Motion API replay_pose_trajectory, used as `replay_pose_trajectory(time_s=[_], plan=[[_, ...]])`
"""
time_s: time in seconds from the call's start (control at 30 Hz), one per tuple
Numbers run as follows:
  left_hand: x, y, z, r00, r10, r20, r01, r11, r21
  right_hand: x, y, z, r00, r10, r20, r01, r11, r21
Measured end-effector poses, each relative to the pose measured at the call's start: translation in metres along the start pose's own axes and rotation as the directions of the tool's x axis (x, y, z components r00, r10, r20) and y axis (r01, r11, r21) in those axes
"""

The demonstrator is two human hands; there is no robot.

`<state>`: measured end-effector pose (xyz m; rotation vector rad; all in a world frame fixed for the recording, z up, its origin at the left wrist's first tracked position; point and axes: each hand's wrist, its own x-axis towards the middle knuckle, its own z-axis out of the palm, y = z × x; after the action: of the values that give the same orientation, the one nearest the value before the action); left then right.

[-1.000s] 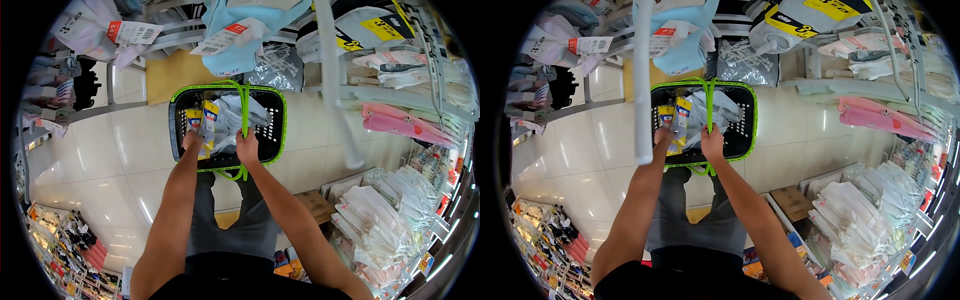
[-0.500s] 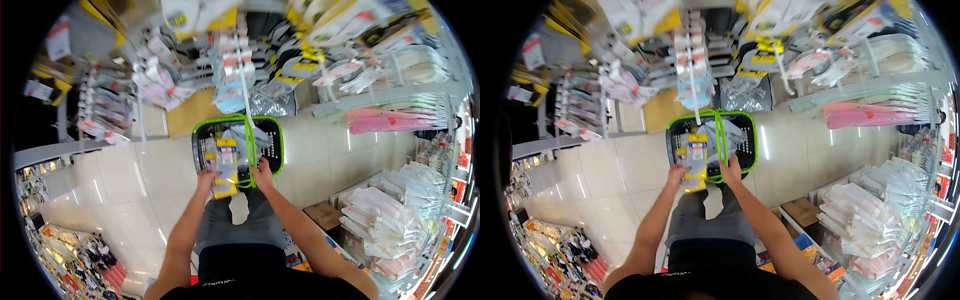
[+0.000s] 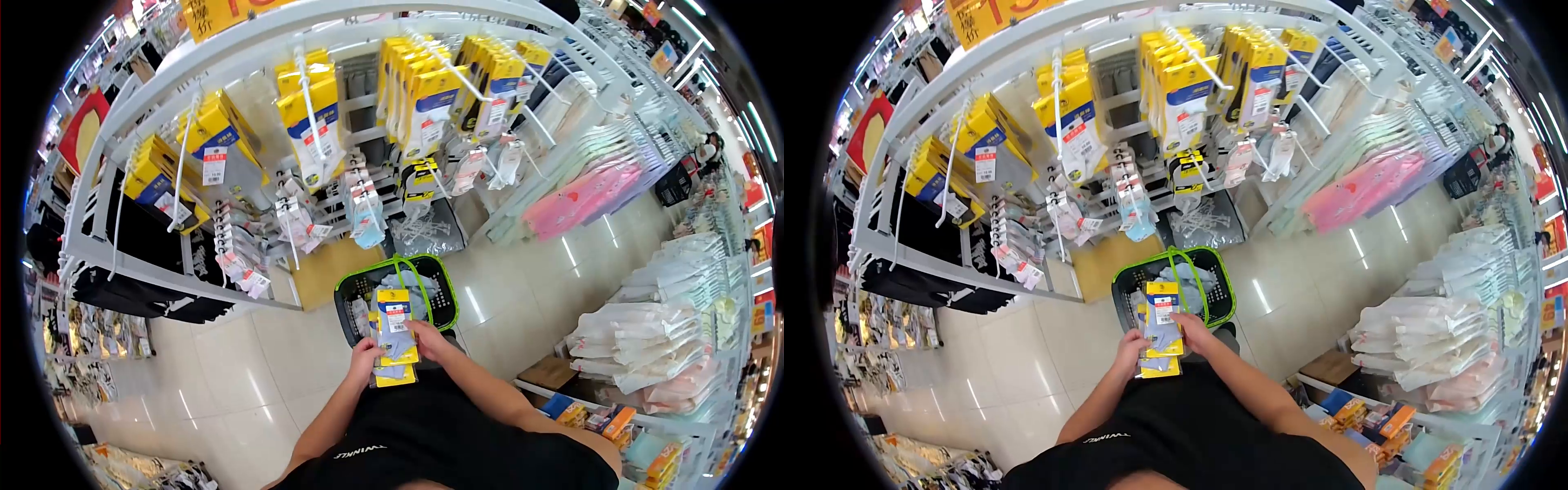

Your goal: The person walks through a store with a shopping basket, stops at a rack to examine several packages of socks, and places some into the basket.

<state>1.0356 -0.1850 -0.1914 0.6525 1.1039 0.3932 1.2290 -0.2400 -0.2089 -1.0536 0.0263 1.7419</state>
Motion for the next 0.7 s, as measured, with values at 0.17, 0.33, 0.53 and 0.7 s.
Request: replay_pose_trajectory(time_s=[0.17, 0.33, 0.53, 0.7], plan=[[-0.007, 0.030, 0.037, 0.975, 0.199, 0.095, -0.210, 0.968, 0.134, -0.009, -0.040, 0.005, 0.982, -0.130, -0.134, 0.113, 0.985, -0.127], [0.012, 0.032, 0.097, 0.934, 0.348, 0.081, -0.356, 0.923, 0.145, -0.022, -0.106, -0.014, 0.948, -0.317, -0.015, 0.306, 0.927, -0.218], [0.029, 0.050, 0.220, 0.855, 0.516, 0.059, -0.517, 0.856, 0.018, -0.056, -0.217, -0.059, 0.876, -0.452, 0.169, 0.483, 0.821, -0.305], [0.030, 0.072, 0.304, 0.803, 0.594, 0.037, -0.594, 0.804, -0.032, -0.083, -0.301, -0.081, 0.852, -0.437, 0.288, 0.515, 0.795, -0.320]])
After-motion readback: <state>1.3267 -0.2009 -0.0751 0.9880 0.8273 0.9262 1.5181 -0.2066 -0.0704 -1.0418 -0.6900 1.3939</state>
